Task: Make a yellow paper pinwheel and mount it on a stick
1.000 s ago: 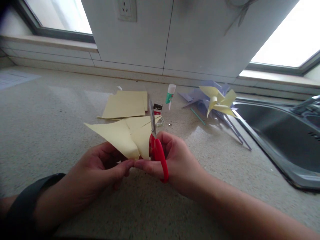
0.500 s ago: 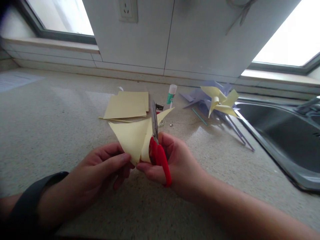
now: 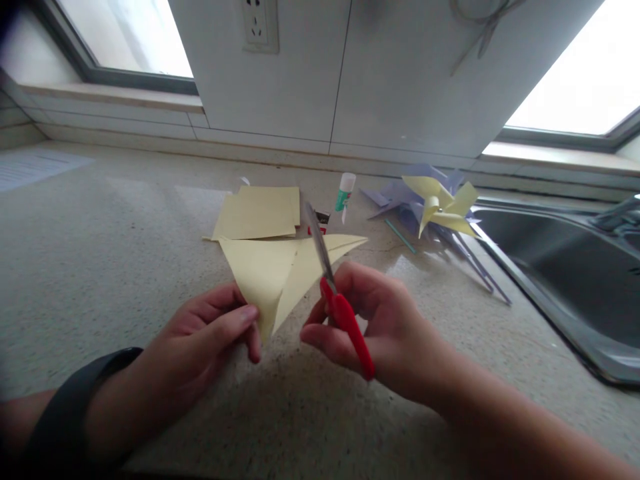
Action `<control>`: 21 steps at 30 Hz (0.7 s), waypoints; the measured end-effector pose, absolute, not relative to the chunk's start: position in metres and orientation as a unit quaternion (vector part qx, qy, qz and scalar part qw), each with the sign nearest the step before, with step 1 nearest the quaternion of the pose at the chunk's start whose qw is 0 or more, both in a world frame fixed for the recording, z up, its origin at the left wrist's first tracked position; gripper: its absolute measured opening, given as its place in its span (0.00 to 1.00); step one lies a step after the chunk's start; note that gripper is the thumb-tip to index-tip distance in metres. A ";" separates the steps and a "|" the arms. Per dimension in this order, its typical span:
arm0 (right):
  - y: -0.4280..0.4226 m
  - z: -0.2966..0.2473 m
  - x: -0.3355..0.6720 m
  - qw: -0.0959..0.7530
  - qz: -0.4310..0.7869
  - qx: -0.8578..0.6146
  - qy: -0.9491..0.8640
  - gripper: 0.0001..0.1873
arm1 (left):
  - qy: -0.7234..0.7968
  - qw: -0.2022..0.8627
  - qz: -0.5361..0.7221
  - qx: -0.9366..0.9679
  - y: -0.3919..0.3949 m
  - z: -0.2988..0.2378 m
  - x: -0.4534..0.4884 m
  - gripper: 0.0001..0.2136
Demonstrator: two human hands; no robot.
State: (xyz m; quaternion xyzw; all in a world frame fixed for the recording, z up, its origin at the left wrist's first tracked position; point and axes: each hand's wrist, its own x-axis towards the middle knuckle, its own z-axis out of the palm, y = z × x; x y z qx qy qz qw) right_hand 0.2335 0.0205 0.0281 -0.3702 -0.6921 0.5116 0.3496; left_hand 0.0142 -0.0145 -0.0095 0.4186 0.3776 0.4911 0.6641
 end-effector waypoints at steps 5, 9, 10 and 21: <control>0.030 0.034 0.251 0.449 0.421 -0.416 -0.669 0.15 | 0.355 0.704 0.494 0.367 -0.018 -0.010 0.016 0.10; 0.042 0.032 0.254 0.436 0.373 -0.474 -0.668 0.21 | 0.343 0.704 0.513 0.352 -0.016 -0.012 0.018 0.12; 0.045 0.032 0.254 0.431 0.366 -0.489 -0.664 0.21 | 0.340 0.699 0.519 0.356 -0.015 -0.012 0.018 0.12; 0.062 0.026 0.260 0.412 0.440 -0.543 -0.584 0.22 | 0.332 0.712 0.505 0.357 -0.019 0.002 0.009 0.10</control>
